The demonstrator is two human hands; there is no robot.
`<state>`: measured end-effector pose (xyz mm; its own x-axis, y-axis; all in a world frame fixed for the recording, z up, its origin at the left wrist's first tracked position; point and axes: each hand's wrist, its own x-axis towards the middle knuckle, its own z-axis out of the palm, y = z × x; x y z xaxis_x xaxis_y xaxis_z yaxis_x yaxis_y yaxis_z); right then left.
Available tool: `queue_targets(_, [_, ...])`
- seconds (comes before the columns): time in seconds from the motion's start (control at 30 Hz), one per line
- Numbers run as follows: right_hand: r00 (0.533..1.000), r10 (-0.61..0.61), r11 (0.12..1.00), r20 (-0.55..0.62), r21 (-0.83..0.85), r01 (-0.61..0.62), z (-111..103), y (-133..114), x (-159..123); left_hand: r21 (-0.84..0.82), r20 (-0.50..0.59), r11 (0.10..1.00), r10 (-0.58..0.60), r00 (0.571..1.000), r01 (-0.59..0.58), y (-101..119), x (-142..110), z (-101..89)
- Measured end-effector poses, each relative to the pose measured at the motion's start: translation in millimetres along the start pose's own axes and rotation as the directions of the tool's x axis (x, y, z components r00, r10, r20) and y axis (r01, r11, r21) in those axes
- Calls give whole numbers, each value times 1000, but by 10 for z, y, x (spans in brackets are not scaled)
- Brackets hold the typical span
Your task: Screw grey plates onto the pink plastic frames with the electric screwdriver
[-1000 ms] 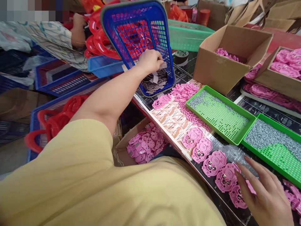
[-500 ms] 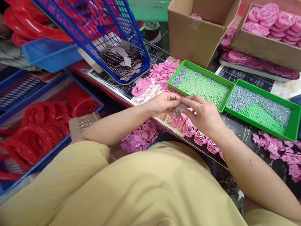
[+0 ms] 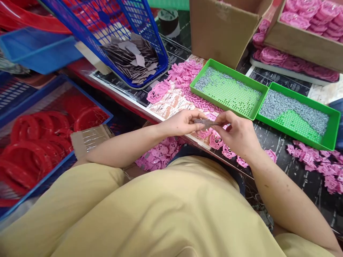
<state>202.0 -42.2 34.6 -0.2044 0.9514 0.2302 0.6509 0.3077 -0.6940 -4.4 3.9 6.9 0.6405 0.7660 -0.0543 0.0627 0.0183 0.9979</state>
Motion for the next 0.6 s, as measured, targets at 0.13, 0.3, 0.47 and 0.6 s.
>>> queue_targets(0.13, [992, 120, 945, -38, 311, -102, 22, 38, -76, 76, 25, 997, -9, 1000, 7, 3, -56, -10])
queue_targets(0.3, [964, 243, 855, -108, 493, -161, 142, -29, -104, 113, 45, 993, -49, 998, 44, -13, -94, 84])
queue_targets(0.47, [931, 310, 811, -193, 564, -154, 263, -22, -159, 88, 74, 996, -34, 997, 27, 6, -146, 184])
queue_targets(0.6, [984, 13, 996, -180, 87, 3, 160, -8, -237, 16, 90, 994, -111, 990, 110, 27, -172, 130])
